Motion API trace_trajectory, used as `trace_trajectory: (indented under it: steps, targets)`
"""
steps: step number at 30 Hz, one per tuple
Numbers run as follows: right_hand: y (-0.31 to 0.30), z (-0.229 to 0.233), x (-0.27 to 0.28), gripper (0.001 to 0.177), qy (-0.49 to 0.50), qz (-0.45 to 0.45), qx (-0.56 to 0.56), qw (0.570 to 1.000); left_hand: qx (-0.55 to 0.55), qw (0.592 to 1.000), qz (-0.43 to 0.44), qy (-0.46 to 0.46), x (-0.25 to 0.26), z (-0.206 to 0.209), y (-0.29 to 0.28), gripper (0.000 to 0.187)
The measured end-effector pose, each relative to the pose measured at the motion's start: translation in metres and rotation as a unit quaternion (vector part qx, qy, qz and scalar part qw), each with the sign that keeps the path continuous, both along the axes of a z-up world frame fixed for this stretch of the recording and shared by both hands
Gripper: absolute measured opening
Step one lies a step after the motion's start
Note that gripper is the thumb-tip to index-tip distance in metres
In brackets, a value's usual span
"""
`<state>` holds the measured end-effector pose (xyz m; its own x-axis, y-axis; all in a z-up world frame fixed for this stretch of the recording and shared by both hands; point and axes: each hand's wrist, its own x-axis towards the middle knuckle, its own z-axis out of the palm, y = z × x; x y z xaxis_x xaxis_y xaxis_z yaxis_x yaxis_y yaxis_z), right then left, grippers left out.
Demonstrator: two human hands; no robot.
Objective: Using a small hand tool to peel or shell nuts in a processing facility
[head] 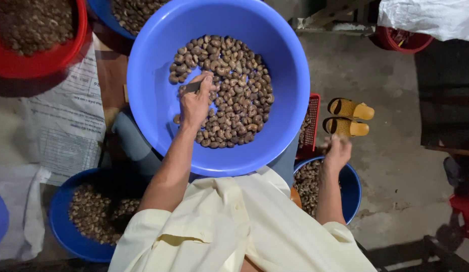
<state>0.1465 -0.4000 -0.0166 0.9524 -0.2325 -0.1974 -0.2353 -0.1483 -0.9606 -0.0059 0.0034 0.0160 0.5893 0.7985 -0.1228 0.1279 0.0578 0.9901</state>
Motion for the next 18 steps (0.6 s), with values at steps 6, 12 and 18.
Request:
trace_trajectory:
  steps: [6,12,18]
  targets:
    - [-0.111,-0.086,-0.064,0.023,0.221,-0.114,0.072,0.966,0.091,0.995,0.028,-0.017,0.004,-0.042,0.007,0.025]
    - [-0.125,-0.099,-0.057,0.026,0.229,-0.019,-0.294,0.928,0.112,0.994,-0.004,0.014,0.003,-0.048,0.008,0.043]
    - [0.003,0.01,0.004,0.039,-0.214,0.201,-0.178,0.939,0.06,0.997,0.009,-0.058,0.007,-0.059,0.007,0.035]
